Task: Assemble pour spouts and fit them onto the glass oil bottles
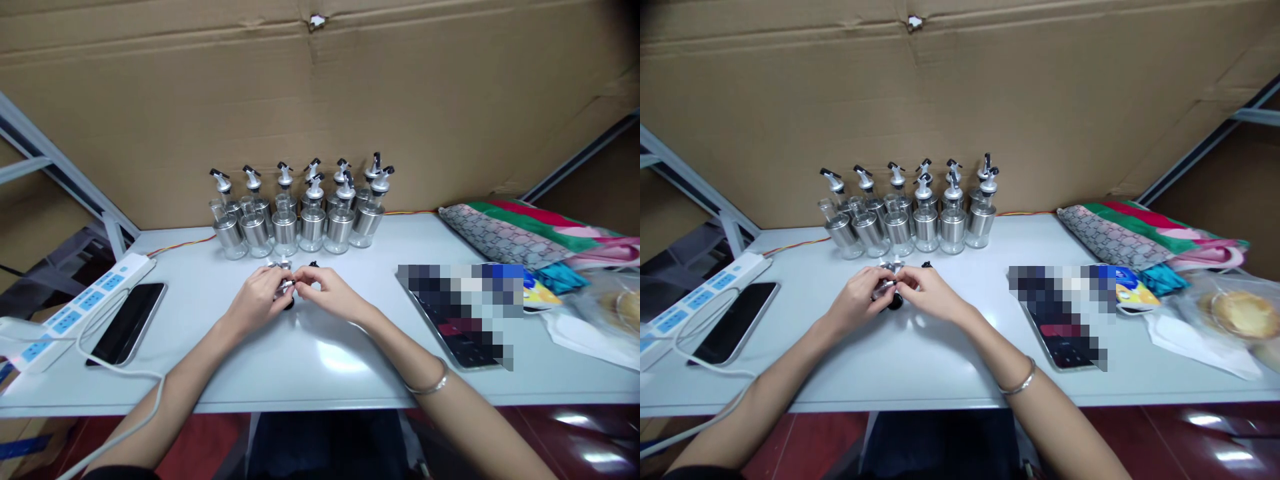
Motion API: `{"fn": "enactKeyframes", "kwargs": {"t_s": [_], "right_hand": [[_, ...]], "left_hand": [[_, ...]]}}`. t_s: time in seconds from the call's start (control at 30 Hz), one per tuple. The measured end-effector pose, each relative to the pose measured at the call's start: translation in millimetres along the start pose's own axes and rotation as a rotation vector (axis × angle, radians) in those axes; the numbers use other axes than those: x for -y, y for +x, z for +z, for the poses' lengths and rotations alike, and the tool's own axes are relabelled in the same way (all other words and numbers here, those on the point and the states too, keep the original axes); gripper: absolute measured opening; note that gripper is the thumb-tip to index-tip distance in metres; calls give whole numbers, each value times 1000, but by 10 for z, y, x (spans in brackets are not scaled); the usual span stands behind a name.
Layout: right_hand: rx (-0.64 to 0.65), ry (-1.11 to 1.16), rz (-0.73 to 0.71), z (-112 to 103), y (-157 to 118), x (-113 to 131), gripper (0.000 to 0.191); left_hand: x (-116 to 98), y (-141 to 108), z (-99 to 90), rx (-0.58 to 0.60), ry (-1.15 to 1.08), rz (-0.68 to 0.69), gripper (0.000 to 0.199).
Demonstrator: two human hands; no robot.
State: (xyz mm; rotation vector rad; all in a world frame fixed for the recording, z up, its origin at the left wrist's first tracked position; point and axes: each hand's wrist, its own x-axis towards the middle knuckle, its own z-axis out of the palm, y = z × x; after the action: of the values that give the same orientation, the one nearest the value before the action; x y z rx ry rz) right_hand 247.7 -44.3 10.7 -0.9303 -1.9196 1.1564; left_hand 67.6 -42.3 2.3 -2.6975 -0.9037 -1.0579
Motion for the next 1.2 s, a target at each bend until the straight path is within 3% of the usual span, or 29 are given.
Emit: {"fn": "enactKeyframes", "kwargs": {"t_s": [0.43,0.77,1.2], "right_hand": [[-76,-88,-46,10,6,-10,12],[-37,-181,29,53,3,-36,6],[-19,-152,70,52,10,-34,6]], "left_hand": [[-30,-3,18,21,-39,-3,7],[-32,-24,16,105,-26,45,9],[-11,-45,33,109,-59,34,13]]}}
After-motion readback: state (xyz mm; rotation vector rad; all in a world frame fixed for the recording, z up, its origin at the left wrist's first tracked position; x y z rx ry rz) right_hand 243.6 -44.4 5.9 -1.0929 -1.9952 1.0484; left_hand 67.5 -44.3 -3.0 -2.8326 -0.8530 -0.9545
